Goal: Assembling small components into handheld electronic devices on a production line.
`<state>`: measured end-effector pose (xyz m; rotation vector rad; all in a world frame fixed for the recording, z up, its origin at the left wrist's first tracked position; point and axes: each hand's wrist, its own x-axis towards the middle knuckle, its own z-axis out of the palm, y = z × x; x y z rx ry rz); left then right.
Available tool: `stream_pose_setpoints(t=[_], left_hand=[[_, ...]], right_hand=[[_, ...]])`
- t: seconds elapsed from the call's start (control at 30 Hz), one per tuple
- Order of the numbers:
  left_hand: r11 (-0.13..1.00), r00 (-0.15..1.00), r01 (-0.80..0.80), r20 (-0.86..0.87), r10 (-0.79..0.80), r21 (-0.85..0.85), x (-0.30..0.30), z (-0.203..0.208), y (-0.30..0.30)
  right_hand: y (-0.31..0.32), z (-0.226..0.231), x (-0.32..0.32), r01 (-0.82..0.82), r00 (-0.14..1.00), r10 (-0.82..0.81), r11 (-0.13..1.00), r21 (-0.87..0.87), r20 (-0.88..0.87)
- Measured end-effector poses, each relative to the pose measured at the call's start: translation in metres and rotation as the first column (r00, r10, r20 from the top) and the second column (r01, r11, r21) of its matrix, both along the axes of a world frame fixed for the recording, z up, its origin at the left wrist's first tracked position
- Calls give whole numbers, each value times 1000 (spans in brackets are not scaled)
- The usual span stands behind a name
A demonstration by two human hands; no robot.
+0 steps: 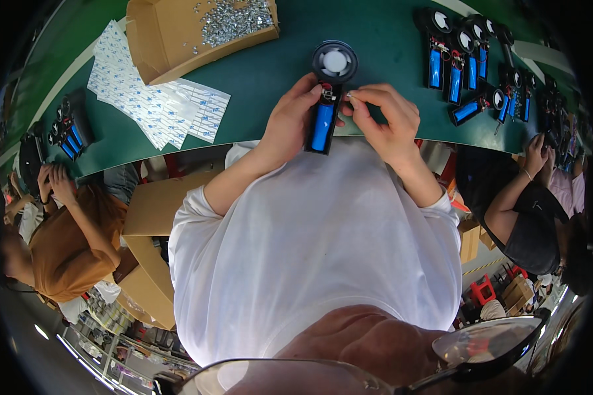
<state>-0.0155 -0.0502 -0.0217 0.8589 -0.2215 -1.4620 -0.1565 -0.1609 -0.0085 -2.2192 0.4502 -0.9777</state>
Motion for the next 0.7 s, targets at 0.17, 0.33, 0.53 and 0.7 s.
stream_pose_setpoints(t=[0.17,0.33,0.53,0.7], left_hand=[[999,999,21,-28,-22,-37,3,-1,3],[999,999,4,-31,-6,-49,2,-7,4],[1000,1000,14,3,-14,-20,1,-7,5],[1000,1000,11,-19,-12,-17,1,-5,6]], right_hand=[[-2,2,-3,-39,999,42,997,-64,33],[-2,2,-4,-53,998,54,997,-53,14],[-3,-5,0,-45,998,49,992,-117,36],[-2,-8,0,-50,998,56,992,-114,42]])
